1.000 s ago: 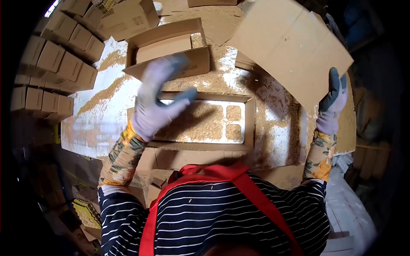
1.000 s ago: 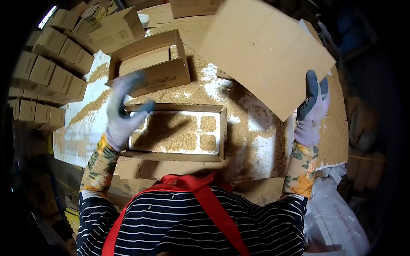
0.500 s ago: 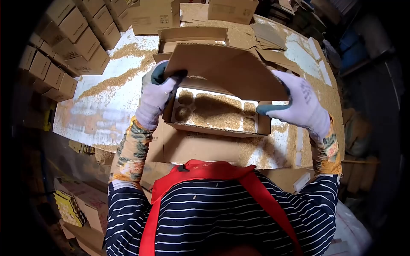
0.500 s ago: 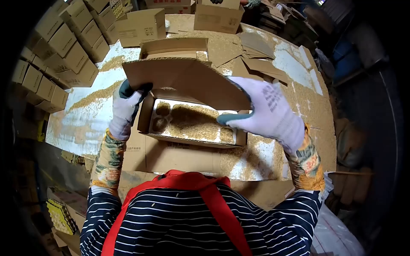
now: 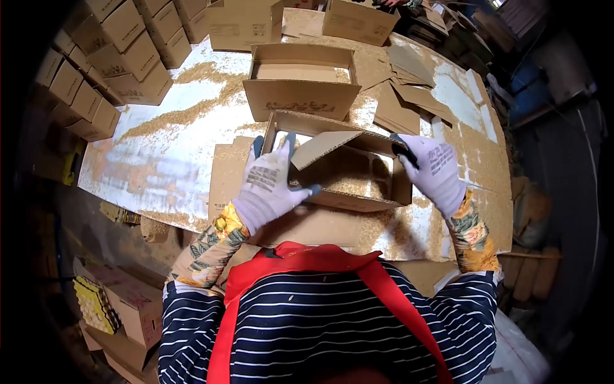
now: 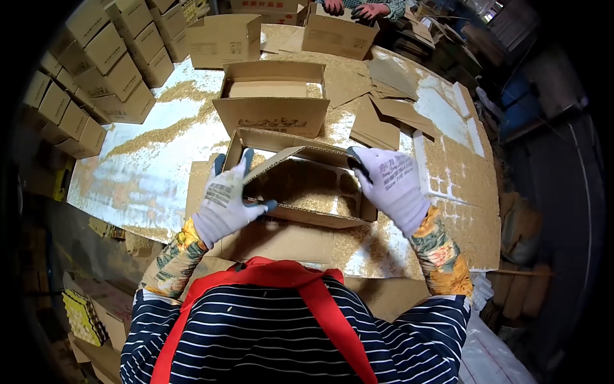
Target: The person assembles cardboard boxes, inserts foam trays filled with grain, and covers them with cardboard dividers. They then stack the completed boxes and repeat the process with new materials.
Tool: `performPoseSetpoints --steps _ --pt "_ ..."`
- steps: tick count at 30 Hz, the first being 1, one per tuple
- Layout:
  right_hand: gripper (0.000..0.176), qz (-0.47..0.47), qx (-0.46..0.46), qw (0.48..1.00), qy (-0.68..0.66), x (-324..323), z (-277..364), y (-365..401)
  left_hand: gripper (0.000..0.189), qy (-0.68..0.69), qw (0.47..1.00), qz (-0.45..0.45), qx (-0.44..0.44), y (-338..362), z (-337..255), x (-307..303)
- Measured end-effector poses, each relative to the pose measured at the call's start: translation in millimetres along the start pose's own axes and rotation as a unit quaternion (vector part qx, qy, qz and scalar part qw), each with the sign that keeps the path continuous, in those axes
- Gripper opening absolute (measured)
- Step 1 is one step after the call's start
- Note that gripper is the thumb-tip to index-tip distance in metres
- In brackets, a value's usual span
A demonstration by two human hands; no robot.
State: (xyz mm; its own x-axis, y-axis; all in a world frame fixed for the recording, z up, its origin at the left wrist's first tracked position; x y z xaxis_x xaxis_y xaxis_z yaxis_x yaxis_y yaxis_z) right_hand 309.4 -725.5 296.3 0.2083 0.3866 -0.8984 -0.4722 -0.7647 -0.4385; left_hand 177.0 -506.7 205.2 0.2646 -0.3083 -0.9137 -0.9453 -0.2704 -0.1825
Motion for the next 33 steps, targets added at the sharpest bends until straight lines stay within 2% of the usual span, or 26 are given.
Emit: performPoseSetpoints --steps 1,2,4,5,8,9,11,12,14,16,17,18,20,22,24,26,28,30,31,32,33 --pt "0.032 -0.014 -0.001 1.000 0.001 4.6 1.7 5.2 0.104 0.049 0.997 -0.052 0.007 -5.5 5.6 -1.6" --pt "0.033 -0.026 -0.003 1.000 0.001 10.5 2.3 10.6 0.091 0.112 0.976 -0.182 0.051 -4.0 7.2 -13.0" --pt "0.035 -0.017 -0.006 1.000 0.020 21.0 0.6 16.0 0.077 0.039 0.949 -0.268 0.164 -16.2 1.2 -37.0" --pt "0.036 -0.015 0.006 0.999 0.028 27.8 -4.5 19.7 0.072 0.036 0.952 -0.251 0.172 -26.4 0.1 -41.3" --pt "0.036 -0.009 0.013 0.999 0.032 36.2 -12.0 19.0 0.075 0.056 0.976 -0.159 0.137 -63.6 11.5 -23.7" --pt "0.033 0.005 0.008 0.999 0.046 37.2 -11.9 16.1 0.075 0.053 0.976 -0.159 0.139 -64.6 4.8 -24.6" --pt "0.031 0.017 0.008 0.998 0.063 39.8 -19.3 8.6 0.081 -0.064 0.997 -0.035 0.032 -69.3 3.0 -9.3" --pt "0.024 0.018 0.007 0.998 0.066 41.9 -23.4 4.7 0.081 -0.064 0.997 -0.033 0.037 -67.6 5.7 -1.5" --pt "0.019 0.021 0.014 0.997 0.068 43.1 -25.1 -7.7 0.088 0.137 0.967 -0.212 0.040 -60.0 23.6 4.3" --pt "0.018 0.165 0.024 0.981 0.102 50.4 -17.2 -22.9 0.089 0.146 0.960 -0.237 0.010 -50.3 31.4 12.0" --pt "0.018 0.119 0.012 0.990 0.073 51.3 -15.9 -24.8 0.088 0.142 0.948 -0.285 -0.001 -42.3 28.3 6.8" --pt "0.018 0.121 0.010 0.990 0.073 50.5 -15.2 -29.2 0.087 0.137 0.932 -0.334 -0.013 -33.8 25.9 -0.2" --pt "0.019 0.188 0.022 0.975 0.117 53.5 -15.6 -37.1 0.081 0.185 0.925 -0.327 -0.050 -25.1 34.7 4.7" --pt "0.021 0.169 -0.003 0.981 0.094 53.6 -18.3 -39.1 0.078 0.240 0.932 -0.261 -0.081 -22.4 47.3 20.0" --pt "0.021 0.211 -0.010 0.971 0.110 52.0 -18.0 -43.2 0.074 0.266 0.926 -0.260 -0.073 -14.2 48.2 21.1" --pt "0.024 0.353 -0.001 0.918 0.182 49.9 4.5 -43.2 0.073 0.311 0.913 -0.255 -0.062 -11.0 48.3 20.9" --pt "0.026 0.327 -0.079 0.932 0.137 51.6 29.6 -21.9 0.070 0.276 0.922 -0.262 -0.071 -9.9 54.6 30.9" --pt "0.028 0.274 -0.075 0.948 0.143 64.5 33.9 -0.1 0.068 0.382 0.874 -0.285 -0.094 -11.3 60.1 38.4" --pt "0.025 0.237 -0.039 0.964 0.114 63.3 30.0 0.5 0.068 0.384 0.872 -0.289 -0.094 -11.1 60.1 37.9" --pt "0.025 0.239 -0.040 0.963 0.116 64.9 22.9 4.1 0.068 0.394 0.871 -0.279 -0.094 -9.4 59.3 38.8" --pt "0.023 0.176 0.006 0.982 0.071 58.5 9.2 3.3 0.067 0.405 0.869 -0.269 -0.094 -7.4 58.3 40.4"
Point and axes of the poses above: each hand's wrist, its own y-axis away from the middle knuckle, its own x-axis out of the palm, z = x × y, the point moved 6 cm from there along -y, towards the middle knuckle, and after that the axes turned 11 degrees about -z, right-handed, at the moved point
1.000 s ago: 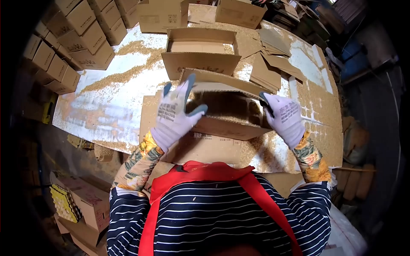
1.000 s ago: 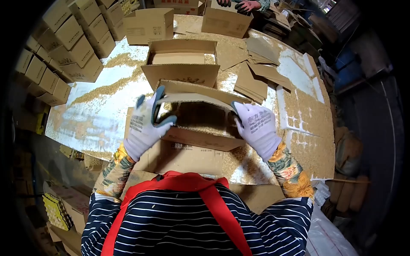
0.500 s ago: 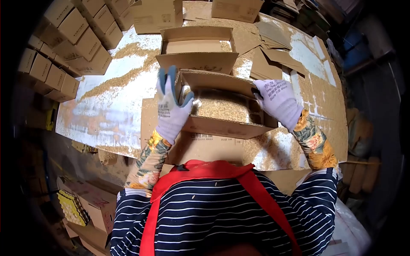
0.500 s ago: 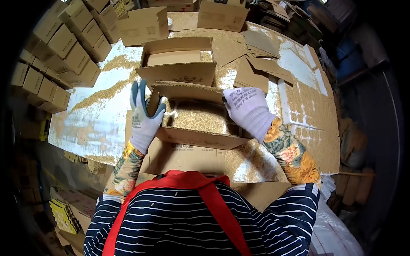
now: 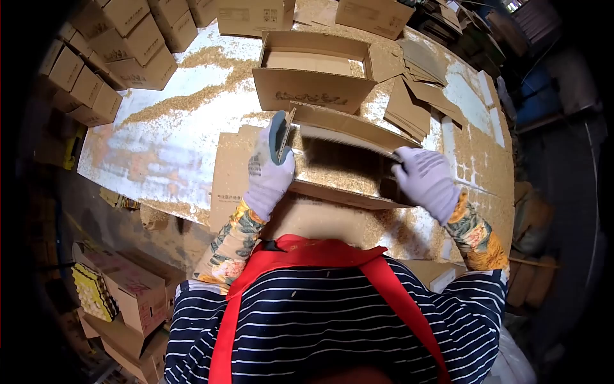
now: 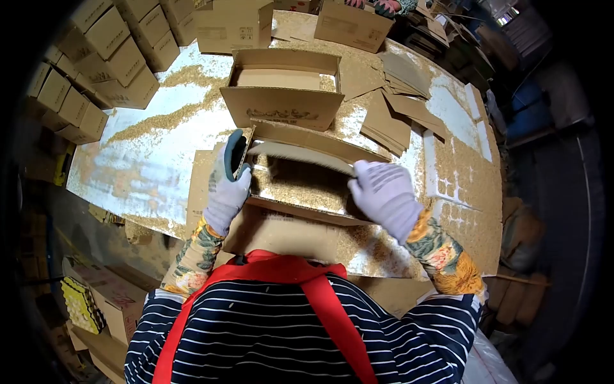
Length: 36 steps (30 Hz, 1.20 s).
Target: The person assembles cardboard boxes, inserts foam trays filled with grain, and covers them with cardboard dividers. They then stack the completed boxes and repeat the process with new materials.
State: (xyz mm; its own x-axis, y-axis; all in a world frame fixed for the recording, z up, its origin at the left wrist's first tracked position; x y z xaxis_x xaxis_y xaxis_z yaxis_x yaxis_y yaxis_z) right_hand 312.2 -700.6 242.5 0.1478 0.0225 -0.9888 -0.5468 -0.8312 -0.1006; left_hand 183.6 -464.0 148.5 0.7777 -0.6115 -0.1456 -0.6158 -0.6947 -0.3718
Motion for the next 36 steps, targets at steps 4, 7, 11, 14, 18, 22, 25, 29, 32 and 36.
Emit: performPoseSetpoints --steps 4,7,11,14,18,22,25,29,32,36 --pt "0.019 -0.116 0.026 0.993 -0.023 -13.7 -3.7 8.3 0.067 -0.021 1.000 -0.001 -0.005 6.5 0.0 -6.9" --pt "0.026 0.029 0.016 0.998 0.059 4.0 29.4 -0.5 0.064 -0.084 0.993 -0.029 0.083 3.9 -21.7 -12.0" --pt "0.033 0.050 -0.001 0.994 0.097 -8.1 2.2 -46.7 0.064 -0.093 0.992 -0.004 0.089 6.9 -35.9 -12.8" --pt "0.041 0.230 0.045 0.966 0.105 -32.4 -3.3 -83.3 0.067 -0.069 0.995 0.023 0.075 12.2 -30.7 -11.8" --pt "0.030 0.117 -0.092 0.986 0.071 -11.3 42.1 -58.6 0.066 -0.093 0.986 -0.057 0.123 12.6 -48.3 -15.3" --pt "0.021 0.147 -0.033 0.987 0.055 -23.7 17.6 -58.5 0.053 -0.272 0.902 0.039 0.332 17.8 -72.4 -8.5" --pt "0.020 0.081 -0.045 0.995 0.033 -28.8 -12.7 -69.6 0.051 -0.295 0.841 0.391 0.229 22.3 -59.8 20.0" --pt "0.021 0.088 -0.048 0.993 0.069 -22.3 12.6 -56.4 0.081 -0.400 0.791 0.455 0.087 12.2 -49.0 36.1" --pt "0.022 0.021 -0.026 0.998 0.057 -21.7 5.2 -45.7 0.108 -0.412 0.671 0.613 0.061 20.9 -41.3 53.0" --pt "0.014 0.042 -0.060 0.996 0.042 -2.6 24.7 -37.7 0.089 -0.393 0.695 0.594 0.096 19.1 -33.6 54.5"
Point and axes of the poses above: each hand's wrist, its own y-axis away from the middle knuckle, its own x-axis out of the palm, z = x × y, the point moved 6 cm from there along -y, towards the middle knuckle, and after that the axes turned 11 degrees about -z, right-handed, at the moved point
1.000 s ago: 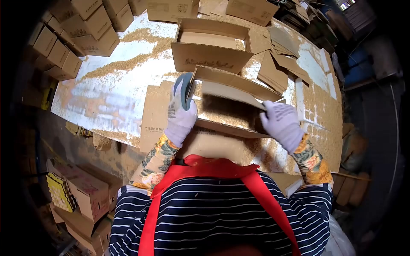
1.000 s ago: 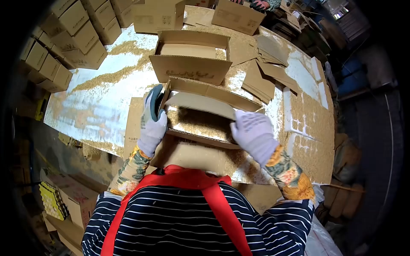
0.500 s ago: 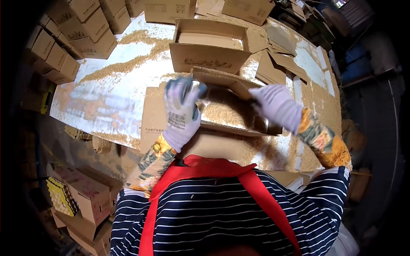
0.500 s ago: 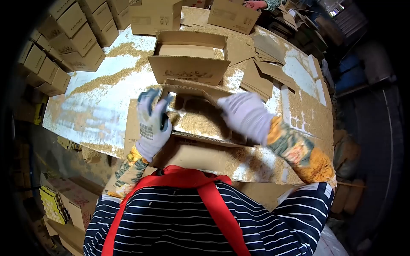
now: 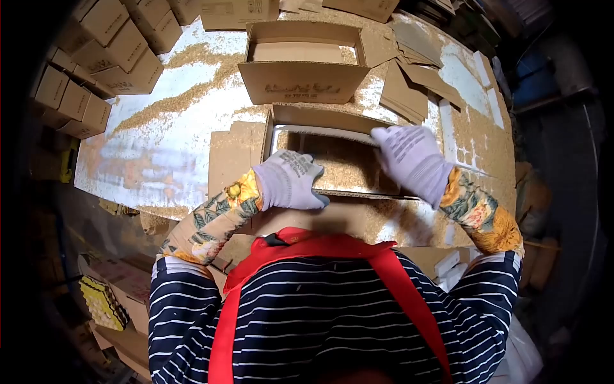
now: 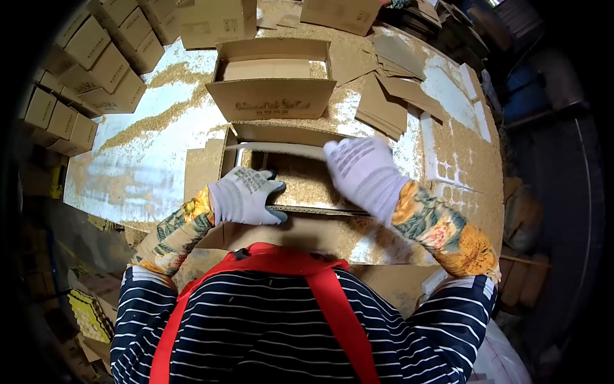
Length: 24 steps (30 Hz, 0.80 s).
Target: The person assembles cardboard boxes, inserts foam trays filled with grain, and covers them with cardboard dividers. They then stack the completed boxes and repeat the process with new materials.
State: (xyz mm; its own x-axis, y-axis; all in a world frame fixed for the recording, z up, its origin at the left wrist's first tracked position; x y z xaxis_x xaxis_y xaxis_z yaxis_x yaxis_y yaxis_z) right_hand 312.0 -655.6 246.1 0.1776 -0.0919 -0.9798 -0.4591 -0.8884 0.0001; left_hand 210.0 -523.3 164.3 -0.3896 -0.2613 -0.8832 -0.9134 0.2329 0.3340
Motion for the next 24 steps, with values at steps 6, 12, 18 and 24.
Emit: performPoseSetpoints --steps 6,12,18,24 --pt "0.013 -0.018 -0.030 0.999 -0.010 -6.1 -38.3 -35.0 0.067 0.009 0.999 -0.027 0.024 -4.2 -0.1 -0.7" --pt "0.016 0.108 -0.090 0.988 0.056 53.0 -8.7 -44.7 0.072 0.006 1.000 -0.007 0.018 -0.8 2.4 7.2" --pt "0.015 0.057 -0.110 0.991 0.041 50.9 -10.9 -38.3 0.073 0.020 0.995 -0.101 0.012 -0.1 10.9 12.0" --pt "0.044 -0.017 -0.053 0.998 -0.013 71.1 26.7 17.6 0.055 0.048 0.991 -0.071 0.102 0.5 -7.6 -10.1"
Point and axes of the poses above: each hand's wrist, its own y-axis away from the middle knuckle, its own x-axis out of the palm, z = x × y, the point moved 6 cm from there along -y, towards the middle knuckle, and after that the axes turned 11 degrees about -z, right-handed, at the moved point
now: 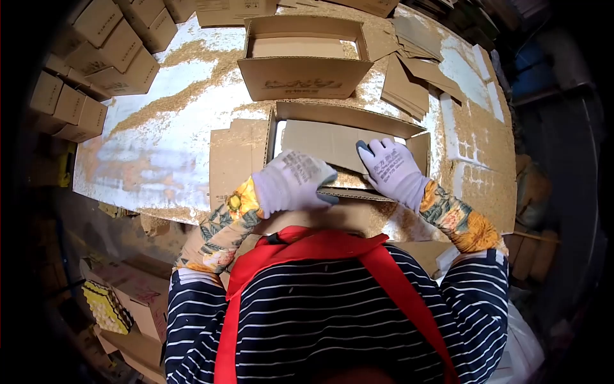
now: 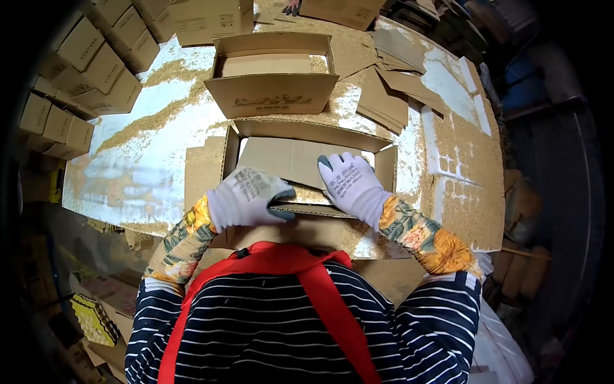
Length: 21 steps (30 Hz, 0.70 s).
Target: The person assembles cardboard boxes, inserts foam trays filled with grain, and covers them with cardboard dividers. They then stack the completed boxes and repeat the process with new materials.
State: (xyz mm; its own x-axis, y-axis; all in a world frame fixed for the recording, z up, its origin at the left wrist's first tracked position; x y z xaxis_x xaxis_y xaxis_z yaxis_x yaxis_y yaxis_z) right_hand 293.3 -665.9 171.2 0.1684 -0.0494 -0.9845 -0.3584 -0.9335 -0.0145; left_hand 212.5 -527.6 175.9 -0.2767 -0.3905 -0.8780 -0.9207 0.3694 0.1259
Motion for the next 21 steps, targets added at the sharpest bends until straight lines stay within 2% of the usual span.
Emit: performPoseSetpoints --steps 1,2,3,4,5,7,8,9,10,12,13,14,15,17,19,20,21 --pt "0.044 -0.003 -0.002 1.000 -0.001 -3.1 -2.9 0.1 0.055 -0.002 1.000 -0.001 -0.003 8.1 3.3 -0.8" --pt "0.050 0.015 -0.014 0.999 -0.037 -2.0 -3.8 3.8 0.050 0.107 0.985 -0.123 0.056 23.3 1.3 -18.1" --pt "0.055 0.032 -0.021 0.997 -0.074 0.9 -4.7 9.0 0.045 0.213 0.940 -0.239 0.116 41.7 0.8 -36.4" --pt "0.059 0.042 -0.021 0.994 -0.102 6.6 -11.5 13.1 0.044 0.323 0.878 -0.354 0.017 55.9 16.4 -48.6" --pt "0.059 0.040 -0.015 0.994 -0.105 11.8 -18.2 17.5 0.045 0.423 0.780 -0.454 -0.084 72.2 34.1 -53.2" --pt "0.054 0.001 -0.011 0.985 -0.173 16.3 -27.1 20.6 0.050 0.519 0.605 -0.591 -0.125 77.5 82.2 -58.1" --pt "0.051 -0.004 -0.012 0.987 -0.160 18.5 -27.1 20.4 0.053 0.516 0.658 -0.535 -0.123 69.8 114.8 -28.7" --pt "0.051 -0.007 -0.015 0.987 -0.162 18.2 -24.6 20.1 0.057 0.627 0.623 -0.417 -0.211 62.9 139.0 11.3" --pt "0.051 -0.001 -0.010 0.988 -0.154 18.4 -23.0 19.2 0.061 0.709 0.562 -0.296 -0.308 61.1 158.4 53.4" --pt "0.051 -0.002 0.002 0.990 -0.144 17.3 -24.7 14.8 0.070 0.627 0.678 -0.259 -0.283 35.9 156.2 88.3" --pt "0.052 0.000 0.011 0.988 -0.152 17.7 -26.4 15.4 0.072 0.473 0.779 -0.281 -0.301 21.4 141.2 85.8" --pt "0.053 0.005 0.019 0.987 -0.162 19.2 -26.7 19.1 0.072 0.457 0.791 -0.302 -0.272 14.4 134.8 78.0" --pt "0.056 0.007 0.025 0.984 -0.175 19.2 -29.2 20.3 0.072 0.448 0.797 -0.289 -0.283 11.7 136.1 78.5" --pt "0.057 -0.013 0.034 0.949 -0.313 6.5 -48.1 25.3 0.072 0.435 0.807 -0.276 -0.289 9.1 133.4 75.0" --pt "0.062 -0.173 0.151 0.916 -0.330 -33.1 -83.8 41.7 0.064 0.452 0.804 -0.293 -0.251 12.7 115.8 64.3" --pt "0.069 -0.255 0.181 0.860 -0.402 -39.8 -103.3 61.9 0.072 0.453 0.794 -0.264 -0.307 13.5 117.5 64.8" --pt "0.076 -0.334 0.211 0.790 -0.469 -42.2 -123.3 88.4 0.072 0.453 0.796 -0.258 -0.306 14.6 122.8 69.5"
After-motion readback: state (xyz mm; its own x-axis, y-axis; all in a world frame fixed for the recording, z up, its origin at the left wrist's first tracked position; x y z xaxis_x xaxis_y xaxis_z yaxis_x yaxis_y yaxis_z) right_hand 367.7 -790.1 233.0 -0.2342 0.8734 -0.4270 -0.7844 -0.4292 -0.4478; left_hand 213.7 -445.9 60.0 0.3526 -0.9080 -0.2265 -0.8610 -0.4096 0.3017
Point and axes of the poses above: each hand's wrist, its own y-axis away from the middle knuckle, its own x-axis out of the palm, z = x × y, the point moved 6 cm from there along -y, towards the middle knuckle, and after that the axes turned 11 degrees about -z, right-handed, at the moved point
